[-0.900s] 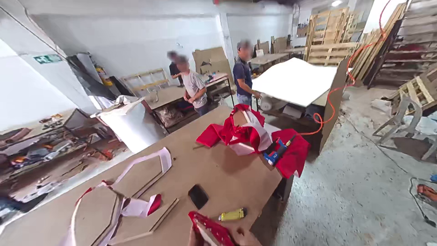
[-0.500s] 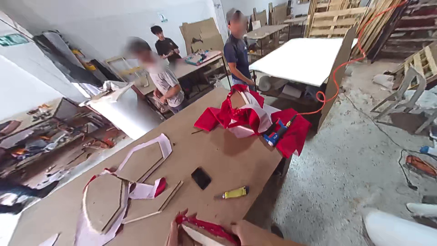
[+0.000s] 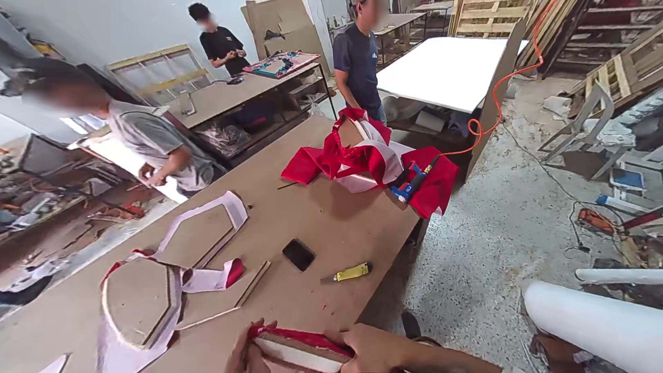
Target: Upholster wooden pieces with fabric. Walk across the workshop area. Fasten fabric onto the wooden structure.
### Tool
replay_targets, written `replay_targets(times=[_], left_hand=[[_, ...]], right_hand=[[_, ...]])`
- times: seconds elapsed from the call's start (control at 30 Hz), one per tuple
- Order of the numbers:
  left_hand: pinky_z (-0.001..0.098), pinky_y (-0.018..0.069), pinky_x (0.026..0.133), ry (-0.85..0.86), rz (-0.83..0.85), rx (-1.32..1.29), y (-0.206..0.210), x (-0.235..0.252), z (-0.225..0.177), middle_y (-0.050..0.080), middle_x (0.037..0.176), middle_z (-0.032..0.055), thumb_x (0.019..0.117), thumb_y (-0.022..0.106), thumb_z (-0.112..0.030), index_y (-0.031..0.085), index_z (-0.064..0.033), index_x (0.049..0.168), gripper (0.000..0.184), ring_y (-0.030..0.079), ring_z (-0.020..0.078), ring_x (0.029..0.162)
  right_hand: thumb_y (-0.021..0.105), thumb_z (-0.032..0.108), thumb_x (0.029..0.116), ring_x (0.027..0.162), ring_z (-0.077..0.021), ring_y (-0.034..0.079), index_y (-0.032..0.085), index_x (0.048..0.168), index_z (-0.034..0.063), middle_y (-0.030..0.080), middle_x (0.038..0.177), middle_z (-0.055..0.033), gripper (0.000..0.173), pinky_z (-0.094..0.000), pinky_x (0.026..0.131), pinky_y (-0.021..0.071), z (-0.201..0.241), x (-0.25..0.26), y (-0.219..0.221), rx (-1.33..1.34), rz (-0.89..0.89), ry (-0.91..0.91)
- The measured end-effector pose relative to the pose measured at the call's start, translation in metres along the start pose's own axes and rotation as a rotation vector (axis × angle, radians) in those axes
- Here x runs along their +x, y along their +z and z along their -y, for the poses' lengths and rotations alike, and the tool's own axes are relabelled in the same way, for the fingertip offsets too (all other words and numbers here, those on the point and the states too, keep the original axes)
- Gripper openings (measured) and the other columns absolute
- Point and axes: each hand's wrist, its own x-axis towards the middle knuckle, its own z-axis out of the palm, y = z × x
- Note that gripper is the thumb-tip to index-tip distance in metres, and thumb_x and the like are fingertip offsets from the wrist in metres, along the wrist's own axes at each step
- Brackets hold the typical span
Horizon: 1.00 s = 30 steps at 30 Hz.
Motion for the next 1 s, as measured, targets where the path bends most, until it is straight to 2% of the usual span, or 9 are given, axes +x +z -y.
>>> replay_targets(times=[0.13,0.2,0.27,0.43,0.67,0.77,0.83,0.9,1.0], left_hand=[[0.0346,0.0653,0.077,-0.346,-0.093,-0.220,0.015,-0.008,0.021,0.076,0.098,0.0050,0.0940,0.044,0.012,0.062,0.0087,0.117,0.029,0.076,0.0147,0.086],[0.0327,0.0642,0.074,-0.424,-0.139,-0.239,0.024,-0.009,0.028,0.074,0.093,0.0014,0.0924,0.044,0.012,0.061,0.0041,0.110,0.025,0.074,0.0116,0.083],[0.0328,0.0640,0.075,-0.430,-0.161,-0.238,0.027,-0.009,0.027,0.073,0.089,-0.0006,0.0917,0.044,0.012,0.061,0.0028,0.104,0.023,0.073,0.0098,0.082],[0.0324,0.0625,0.084,-0.305,-0.104,-0.111,0.023,-0.008,0.044,0.076,0.093,0.0061,0.0867,0.049,0.015,0.065,0.0084,0.098,0.021,0.074,0.0119,0.087],[0.0416,0.0648,0.083,-0.302,-0.058,-0.266,0.012,-0.003,0.041,0.077,0.094,0.0046,0.0901,0.044,0.013,0.068,0.0028,0.098,0.027,0.075,0.0178,0.088],[0.0365,0.0627,0.084,-0.123,-0.076,0.204,0.011,-0.004,0.035,0.077,0.097,0.0117,0.0950,0.056,0.007,0.073,0.0056,0.105,0.020,0.075,0.0169,0.088],[0.0527,0.0592,0.086,0.033,-0.054,0.521,0.012,-0.006,0.022,0.075,0.104,0.0228,0.0982,0.057,0.000,0.074,0.0037,0.115,0.024,0.075,0.0346,0.094],[0.0536,0.0595,0.085,0.165,-0.025,0.619,0.012,-0.009,0.014,0.074,0.106,0.0249,0.0990,0.054,-0.003,0.071,0.0047,0.122,0.029,0.074,0.0387,0.095],[0.0509,0.0587,0.093,0.232,0.050,0.618,0.004,-0.012,0.011,0.074,0.115,0.0216,0.1007,0.052,-0.004,0.067,0.0049,0.128,0.032,0.073,0.0354,0.107]], right_hand=[[0.068,0.030,0.0929,0.117,-0.0402,0.062,0.036,0.160,0.0145,0.057,0.137,-0.0232,0.076,-0.0610,0.093,0.0529,-0.004,0.011,0.016,-0.262,-0.073,0.159],[0.072,0.032,0.0893,0.128,-0.0427,0.055,0.034,0.160,0.0152,0.053,0.143,-0.0235,0.082,-0.0628,0.099,0.0493,-0.008,0.016,0.020,-0.387,-0.116,0.199],[0.075,0.032,0.0869,0.130,-0.0447,0.052,0.038,0.158,0.0131,0.054,0.142,-0.0250,0.083,-0.0633,0.103,0.0458,-0.011,0.017,0.023,-0.415,-0.143,0.174],[0.072,0.027,0.0888,0.120,-0.0422,0.059,0.044,0.154,0.0076,0.060,0.129,-0.0263,0.074,-0.0581,0.097,0.0510,-0.005,0.012,0.029,-0.311,-0.111,0.178],[0.071,0.024,0.0897,0.111,-0.0405,0.063,0.044,0.154,0.0120,0.059,0.128,-0.0254,0.071,-0.0593,0.087,0.0548,-0.005,0.007,0.026,-0.201,-0.115,0.154],[0.070,0.025,0.0910,0.113,-0.0415,0.062,0.042,0.156,0.0116,0.057,0.132,-0.0263,0.072,-0.0599,0.088,0.0541,0.001,0.010,0.029,-0.207,-0.093,0.203],[0.069,0.027,0.0914,0.112,-0.0407,0.063,0.043,0.154,0.0110,0.057,0.134,-0.0249,0.070,-0.0598,0.088,0.0545,0.004,0.009,0.024,-0.217,-0.081,0.236],[0.069,0.031,0.0933,0.107,-0.0402,0.066,0.050,0.148,0.0082,0.062,0.125,-0.0240,0.062,-0.0609,0.087,0.0540,0.002,0.006,0.019,-0.206,-0.067,0.243],[0.068,0.028,0.0933,0.092,-0.0389,0.068,0.062,0.124,0.0041,0.067,0.099,-0.0216,0.039,-0.0620,0.076,0.0525,0.008,-0.001,0.013,-0.149,-0.029,0.249]])
